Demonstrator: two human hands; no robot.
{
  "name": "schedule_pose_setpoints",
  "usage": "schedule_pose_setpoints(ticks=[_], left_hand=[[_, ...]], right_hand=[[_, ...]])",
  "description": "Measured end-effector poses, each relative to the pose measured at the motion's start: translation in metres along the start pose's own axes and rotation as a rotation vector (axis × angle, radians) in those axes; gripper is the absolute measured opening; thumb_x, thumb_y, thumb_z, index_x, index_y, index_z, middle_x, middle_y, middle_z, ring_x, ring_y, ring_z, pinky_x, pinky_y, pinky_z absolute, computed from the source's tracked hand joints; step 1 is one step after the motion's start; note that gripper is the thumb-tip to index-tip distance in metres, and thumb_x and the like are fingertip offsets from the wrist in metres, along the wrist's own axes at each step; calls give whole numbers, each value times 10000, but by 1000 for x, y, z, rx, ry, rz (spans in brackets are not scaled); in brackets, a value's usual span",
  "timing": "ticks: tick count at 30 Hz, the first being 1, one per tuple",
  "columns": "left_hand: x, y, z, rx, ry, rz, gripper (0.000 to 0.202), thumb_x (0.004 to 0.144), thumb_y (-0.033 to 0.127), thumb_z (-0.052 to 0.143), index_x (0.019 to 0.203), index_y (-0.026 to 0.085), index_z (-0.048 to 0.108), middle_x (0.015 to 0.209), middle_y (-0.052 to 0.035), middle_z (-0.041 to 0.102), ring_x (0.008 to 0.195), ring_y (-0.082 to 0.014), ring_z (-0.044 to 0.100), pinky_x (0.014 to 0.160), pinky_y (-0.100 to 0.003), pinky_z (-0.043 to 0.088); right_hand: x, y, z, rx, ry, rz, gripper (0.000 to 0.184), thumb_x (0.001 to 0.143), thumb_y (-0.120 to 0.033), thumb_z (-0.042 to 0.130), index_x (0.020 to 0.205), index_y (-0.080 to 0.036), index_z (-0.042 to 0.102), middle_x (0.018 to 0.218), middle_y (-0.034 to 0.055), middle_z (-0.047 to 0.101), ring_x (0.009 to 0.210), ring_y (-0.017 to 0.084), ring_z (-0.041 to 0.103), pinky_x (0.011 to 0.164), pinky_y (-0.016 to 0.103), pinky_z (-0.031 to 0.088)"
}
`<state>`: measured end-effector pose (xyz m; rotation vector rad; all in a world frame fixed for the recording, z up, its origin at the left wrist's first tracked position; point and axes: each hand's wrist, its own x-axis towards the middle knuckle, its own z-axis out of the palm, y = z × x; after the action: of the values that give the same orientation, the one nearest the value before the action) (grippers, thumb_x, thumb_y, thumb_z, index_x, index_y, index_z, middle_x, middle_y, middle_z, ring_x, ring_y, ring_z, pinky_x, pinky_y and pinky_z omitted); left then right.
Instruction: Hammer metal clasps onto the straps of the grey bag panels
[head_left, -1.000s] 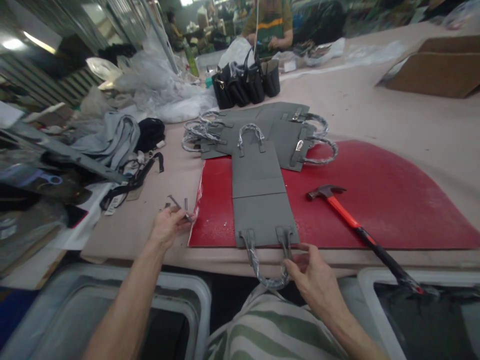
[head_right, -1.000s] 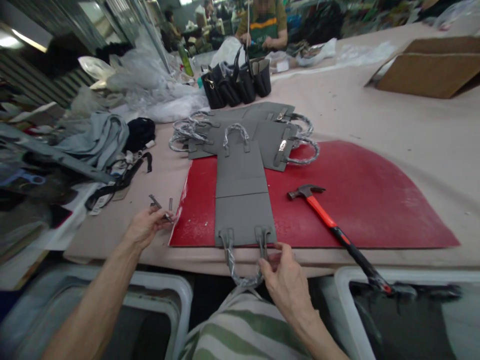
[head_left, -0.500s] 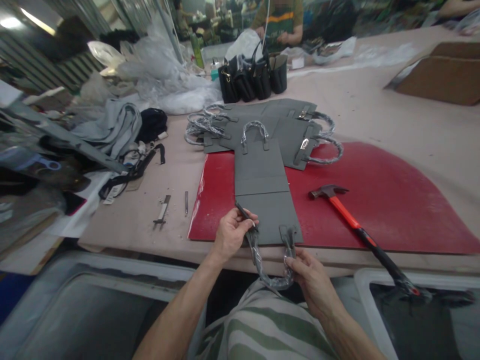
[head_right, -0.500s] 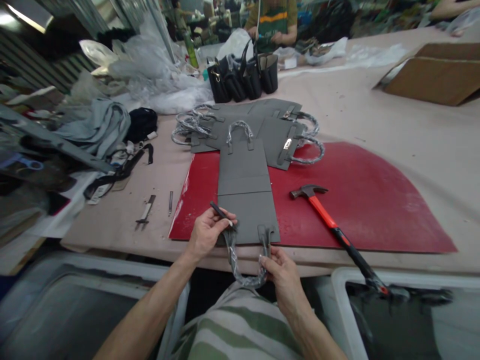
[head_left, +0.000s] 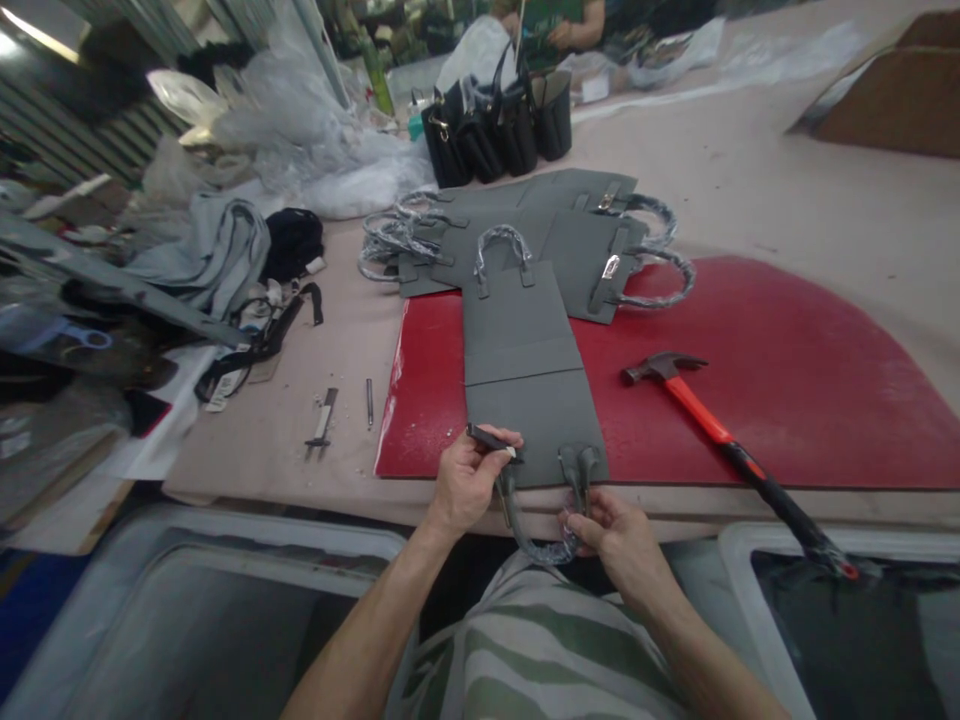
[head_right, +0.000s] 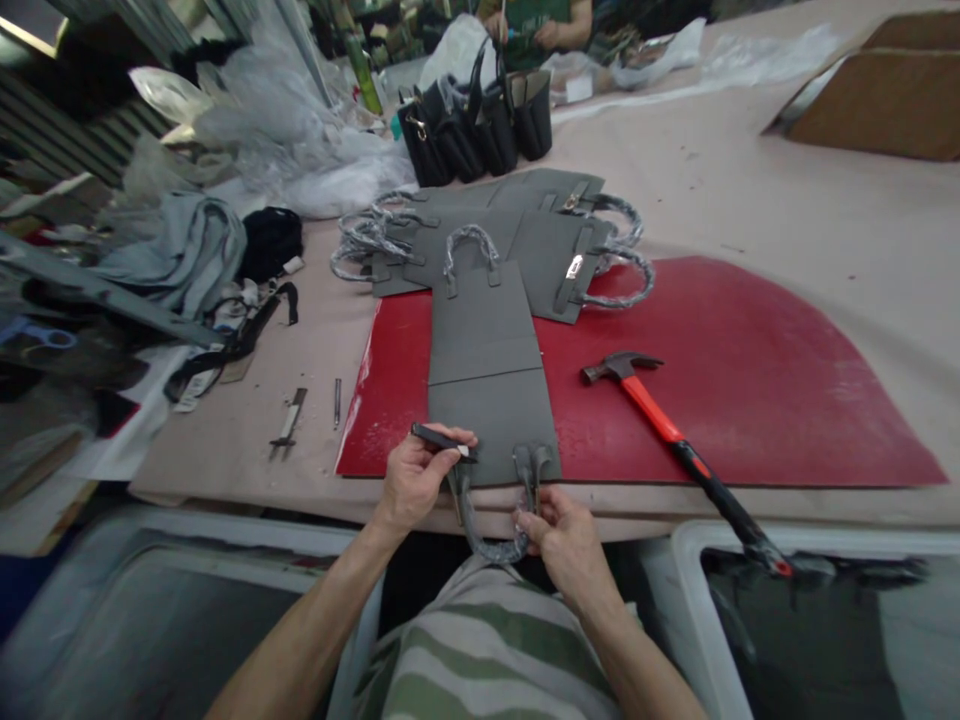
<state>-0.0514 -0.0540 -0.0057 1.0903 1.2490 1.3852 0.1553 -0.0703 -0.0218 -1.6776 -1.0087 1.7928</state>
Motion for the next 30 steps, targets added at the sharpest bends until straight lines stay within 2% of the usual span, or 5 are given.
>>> schedule_pose_setpoints(ticks=[7, 18, 30], left_hand=[[-2, 3, 4, 35, 7, 0, 123, 874, 244, 658, 970, 169, 644, 1014, -86, 749, 956, -217, 730, 898, -354, 586], [1, -1, 3, 166, -21, 25, 96, 873, 205, 638, 961, 186, 669, 1019, -75, 755, 987, -221, 715, 924, -360, 569], [3, 1, 6, 329, -46, 157, 147, 867, 129, 584, 960, 195, 678, 997, -55, 760, 958, -193, 709, 874, -318, 557]], right_hand=[[-3, -7, 1, 35, -5, 19, 374, 589, -423, 729, 865, -193, 626, 696, 8, 670, 641, 174, 589, 544, 268, 464], [-3, -7, -1, 53, -23, 19, 362, 588, -414, 744, 842, -180, 634, 694, 17, 690, 625, 163, 587, 537, 258, 455], [-3, -3, 0, 69, -22, -30, 325, 625, -384, 736, 851, -165, 651, 677, 18, 672, 611, 163, 577, 515, 255, 436]])
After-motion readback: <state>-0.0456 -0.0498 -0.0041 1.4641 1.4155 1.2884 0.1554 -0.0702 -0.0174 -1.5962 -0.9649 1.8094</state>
